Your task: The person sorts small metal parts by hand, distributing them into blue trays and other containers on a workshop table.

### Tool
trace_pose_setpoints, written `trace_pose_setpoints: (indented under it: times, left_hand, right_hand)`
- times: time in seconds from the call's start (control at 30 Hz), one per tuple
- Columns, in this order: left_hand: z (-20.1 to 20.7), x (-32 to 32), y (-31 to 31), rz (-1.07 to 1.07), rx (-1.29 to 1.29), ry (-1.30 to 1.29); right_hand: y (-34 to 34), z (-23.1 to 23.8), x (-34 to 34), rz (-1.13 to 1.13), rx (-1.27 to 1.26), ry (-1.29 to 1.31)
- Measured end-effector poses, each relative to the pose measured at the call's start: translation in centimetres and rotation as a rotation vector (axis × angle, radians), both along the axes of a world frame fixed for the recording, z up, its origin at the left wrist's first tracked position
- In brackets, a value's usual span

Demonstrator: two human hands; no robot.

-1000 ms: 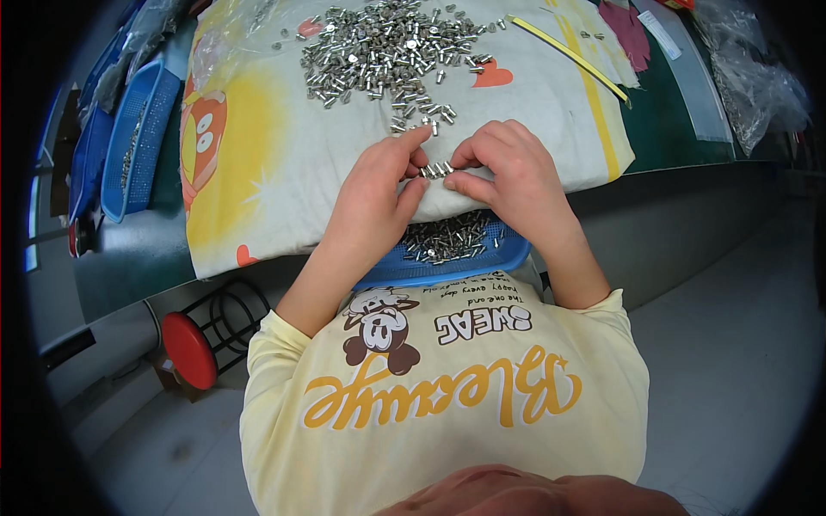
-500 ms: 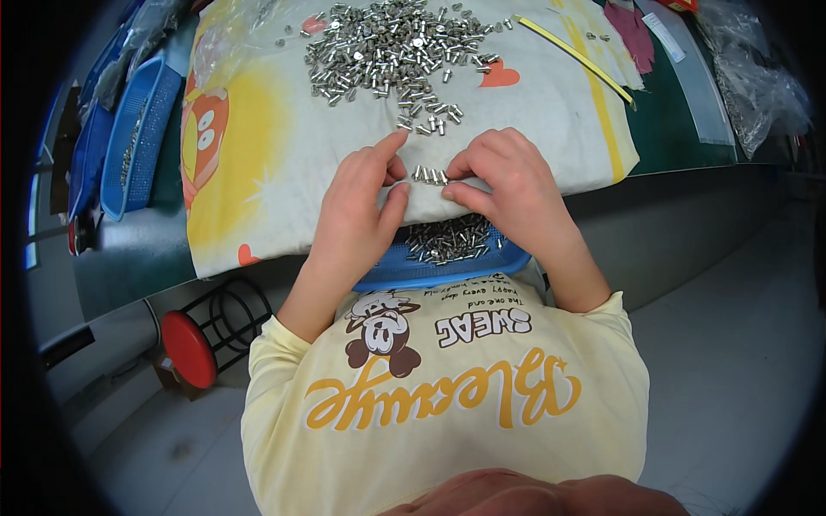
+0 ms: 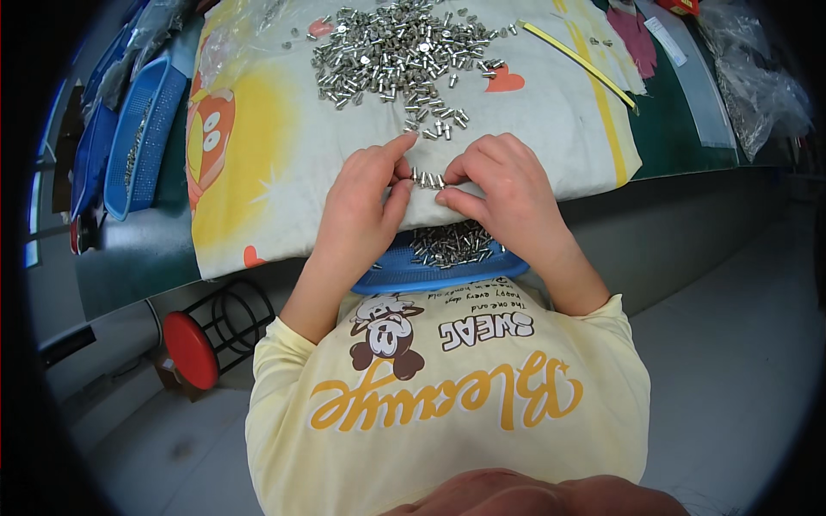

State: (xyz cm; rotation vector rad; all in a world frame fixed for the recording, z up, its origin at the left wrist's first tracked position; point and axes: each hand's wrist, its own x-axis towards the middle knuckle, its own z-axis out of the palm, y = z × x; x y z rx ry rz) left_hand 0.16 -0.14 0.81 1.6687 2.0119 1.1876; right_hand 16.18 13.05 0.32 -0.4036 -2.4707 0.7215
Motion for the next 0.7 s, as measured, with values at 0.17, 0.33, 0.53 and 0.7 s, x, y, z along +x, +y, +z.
trace_pose_setpoints:
  times: [0.17,0.33,0.53,0.7]
  left_hand:
    - [0.0,0.6,-0.1,-0.019,-0.016,-0.008]
    - [-0.1,1.0,0.1,-0.048,-0.025,0.002]
    - [0.2,1.9,0.9,-0.01,0.009,-0.107]
    - [-0.5,2.1,1.1,-0.007,0.012,0.005]
  right_hand:
    - [0.9,0.2,0.6,0.02,-0.031,0.008]
    - [1.7,0.5,1.0,0.006,-0.058,-0.028]
    - [2.3,0.8,1.0,0.04,-0.075,-0.046]
    - [2.3,0.7,0.6,0.07,-0.107,-0.005]
